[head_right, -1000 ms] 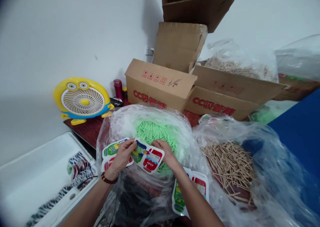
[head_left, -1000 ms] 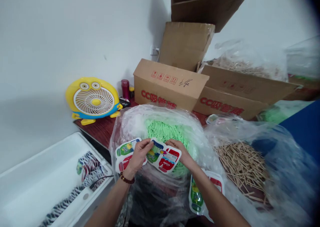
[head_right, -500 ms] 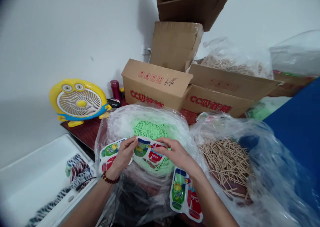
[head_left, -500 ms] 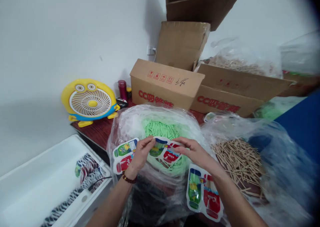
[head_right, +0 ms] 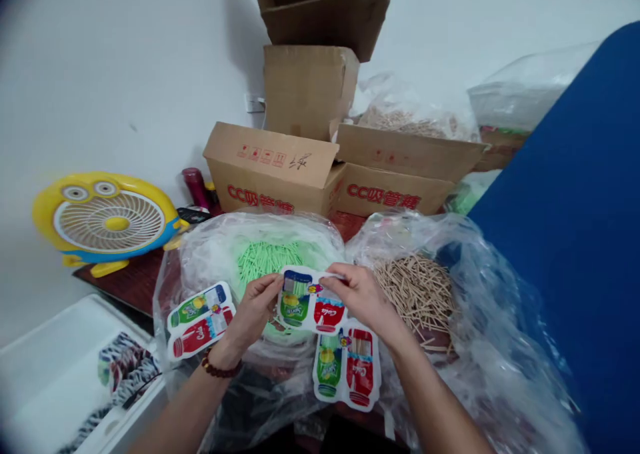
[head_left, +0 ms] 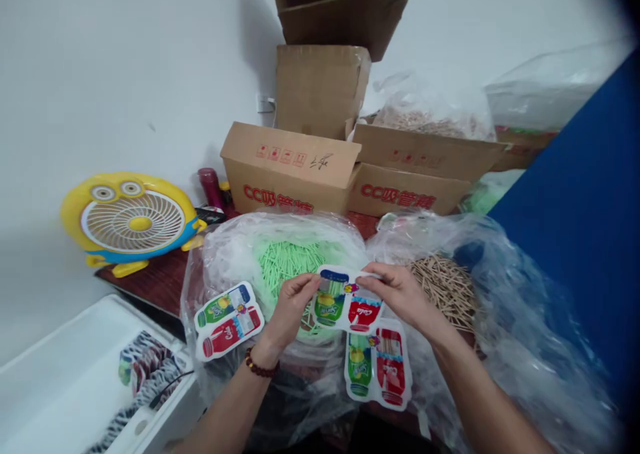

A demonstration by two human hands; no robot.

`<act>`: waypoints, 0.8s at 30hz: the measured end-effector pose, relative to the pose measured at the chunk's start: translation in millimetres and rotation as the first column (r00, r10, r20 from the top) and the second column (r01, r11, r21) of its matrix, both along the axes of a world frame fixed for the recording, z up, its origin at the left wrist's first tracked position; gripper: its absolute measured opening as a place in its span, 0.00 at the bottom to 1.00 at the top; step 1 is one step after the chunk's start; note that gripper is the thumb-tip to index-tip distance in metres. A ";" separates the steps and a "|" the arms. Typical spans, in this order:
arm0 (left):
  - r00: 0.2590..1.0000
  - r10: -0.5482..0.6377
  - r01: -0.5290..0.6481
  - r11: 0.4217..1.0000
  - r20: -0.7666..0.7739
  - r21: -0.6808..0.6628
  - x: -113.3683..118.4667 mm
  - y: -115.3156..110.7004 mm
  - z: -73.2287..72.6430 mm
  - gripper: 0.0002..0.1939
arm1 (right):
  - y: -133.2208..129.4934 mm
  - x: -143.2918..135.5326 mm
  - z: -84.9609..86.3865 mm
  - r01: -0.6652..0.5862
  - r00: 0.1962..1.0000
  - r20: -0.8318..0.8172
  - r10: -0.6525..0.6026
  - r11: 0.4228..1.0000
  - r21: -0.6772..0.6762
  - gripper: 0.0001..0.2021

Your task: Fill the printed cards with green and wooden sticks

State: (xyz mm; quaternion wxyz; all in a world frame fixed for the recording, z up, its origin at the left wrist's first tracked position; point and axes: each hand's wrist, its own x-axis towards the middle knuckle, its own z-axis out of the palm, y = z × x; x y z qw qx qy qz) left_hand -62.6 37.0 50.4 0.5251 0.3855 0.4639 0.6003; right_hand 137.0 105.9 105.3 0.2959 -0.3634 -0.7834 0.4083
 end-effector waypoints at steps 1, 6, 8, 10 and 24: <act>0.996 -0.079 0.080 0.996 0.039 -0.040 3.8 0.8 -0.4 0.14 | 2.3 6.1 -3.3 0.030 0.999 -0.022 -0.031 0.998 -0.054 0.11; 0.942 -0.307 0.315 0.948 0.138 -0.047 24.2 4.9 -2.0 0.13 | 5.4 30.7 -18.3 0.029 0.992 -0.113 -0.059 0.969 -0.247 0.11; 0.931 -0.330 0.340 0.939 0.157 -0.041 32.5 6.9 -3.4 0.13 | 4.0 37.1 -22.2 0.035 0.985 -0.149 -0.083 0.953 -0.300 0.11; 0.931 -0.326 0.336 0.941 0.162 -0.041 39.8 8.6 -5.1 0.14 | 3.5 42.4 -25.5 0.037 0.980 -0.176 -0.097 0.948 -0.317 0.11; 0.952 -0.295 0.301 0.949 0.075 -0.088 67.7 7.8 -8.3 0.14 | 8.1 75.8 -44.9 0.053 0.971 -0.207 -0.123 0.947 -0.316 0.12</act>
